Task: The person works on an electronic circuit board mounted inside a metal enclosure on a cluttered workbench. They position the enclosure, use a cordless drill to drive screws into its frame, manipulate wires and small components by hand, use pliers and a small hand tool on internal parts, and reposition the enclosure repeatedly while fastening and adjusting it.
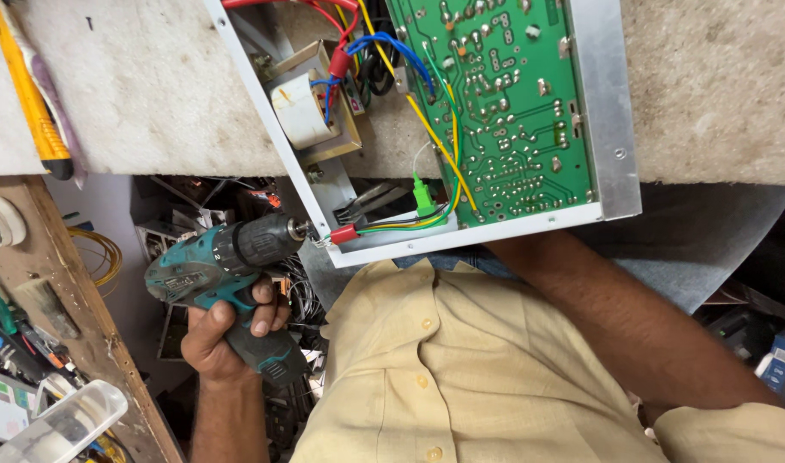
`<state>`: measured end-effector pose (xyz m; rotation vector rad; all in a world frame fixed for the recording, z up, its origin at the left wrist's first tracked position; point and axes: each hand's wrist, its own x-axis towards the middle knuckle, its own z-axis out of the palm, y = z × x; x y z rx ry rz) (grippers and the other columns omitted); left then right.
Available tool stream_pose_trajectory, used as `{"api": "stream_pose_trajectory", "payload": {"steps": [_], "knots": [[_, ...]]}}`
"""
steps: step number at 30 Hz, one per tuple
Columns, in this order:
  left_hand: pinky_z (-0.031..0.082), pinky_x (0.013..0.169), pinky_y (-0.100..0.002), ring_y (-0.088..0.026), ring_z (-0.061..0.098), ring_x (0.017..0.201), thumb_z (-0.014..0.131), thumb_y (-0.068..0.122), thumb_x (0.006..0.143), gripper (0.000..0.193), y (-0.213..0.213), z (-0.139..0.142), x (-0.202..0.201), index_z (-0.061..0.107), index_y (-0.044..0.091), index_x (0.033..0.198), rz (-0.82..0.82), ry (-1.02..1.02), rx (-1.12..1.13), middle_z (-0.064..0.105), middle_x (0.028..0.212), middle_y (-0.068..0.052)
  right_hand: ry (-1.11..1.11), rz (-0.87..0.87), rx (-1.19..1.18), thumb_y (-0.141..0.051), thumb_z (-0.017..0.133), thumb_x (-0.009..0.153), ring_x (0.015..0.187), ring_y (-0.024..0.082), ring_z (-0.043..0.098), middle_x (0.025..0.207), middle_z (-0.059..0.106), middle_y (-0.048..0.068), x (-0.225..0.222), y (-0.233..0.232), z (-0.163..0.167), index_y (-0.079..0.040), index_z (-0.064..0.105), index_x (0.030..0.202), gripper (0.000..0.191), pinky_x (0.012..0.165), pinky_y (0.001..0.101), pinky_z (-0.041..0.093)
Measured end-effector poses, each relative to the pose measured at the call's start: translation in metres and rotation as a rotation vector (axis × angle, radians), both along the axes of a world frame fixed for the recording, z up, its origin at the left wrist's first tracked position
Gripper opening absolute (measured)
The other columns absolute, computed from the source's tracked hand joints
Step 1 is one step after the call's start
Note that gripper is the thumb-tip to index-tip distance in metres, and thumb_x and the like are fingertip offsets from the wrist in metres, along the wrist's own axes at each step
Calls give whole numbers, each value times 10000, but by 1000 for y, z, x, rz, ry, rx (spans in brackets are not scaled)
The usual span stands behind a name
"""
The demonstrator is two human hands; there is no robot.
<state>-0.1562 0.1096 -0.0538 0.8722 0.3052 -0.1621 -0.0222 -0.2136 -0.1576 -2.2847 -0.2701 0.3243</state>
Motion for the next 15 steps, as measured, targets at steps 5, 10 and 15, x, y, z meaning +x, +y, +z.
{"api": "stream_pose_trajectory", "payload": {"steps": [5,10,15], "knots": [[511,700,-338,-185,624,777,662,162,1029,516,0,0,-1,475,-75,1447,-5,-10,6,636,1074,-227,1,-2,8,-203,731,945,946,344,658,995,683,162,-4,-1,-8,-49,685,1086,214,849,469,524],[516,733,-360,-170,620,737,673,176,1023,511,1,4,0,480,-79,1422,-4,8,69,632,1079,-212,2,1,16,-198,730,945,938,343,660,988,684,161,-8,1,-15,-49,688,1080,206,843,469,525],[514,716,-349,-175,615,747,676,180,1024,511,1,4,0,485,-80,1420,-9,15,70,630,1073,-217,-2,1,19,-193,730,946,931,342,662,981,685,161,-10,3,-18,-48,690,1075,198,837,469,525]]}}
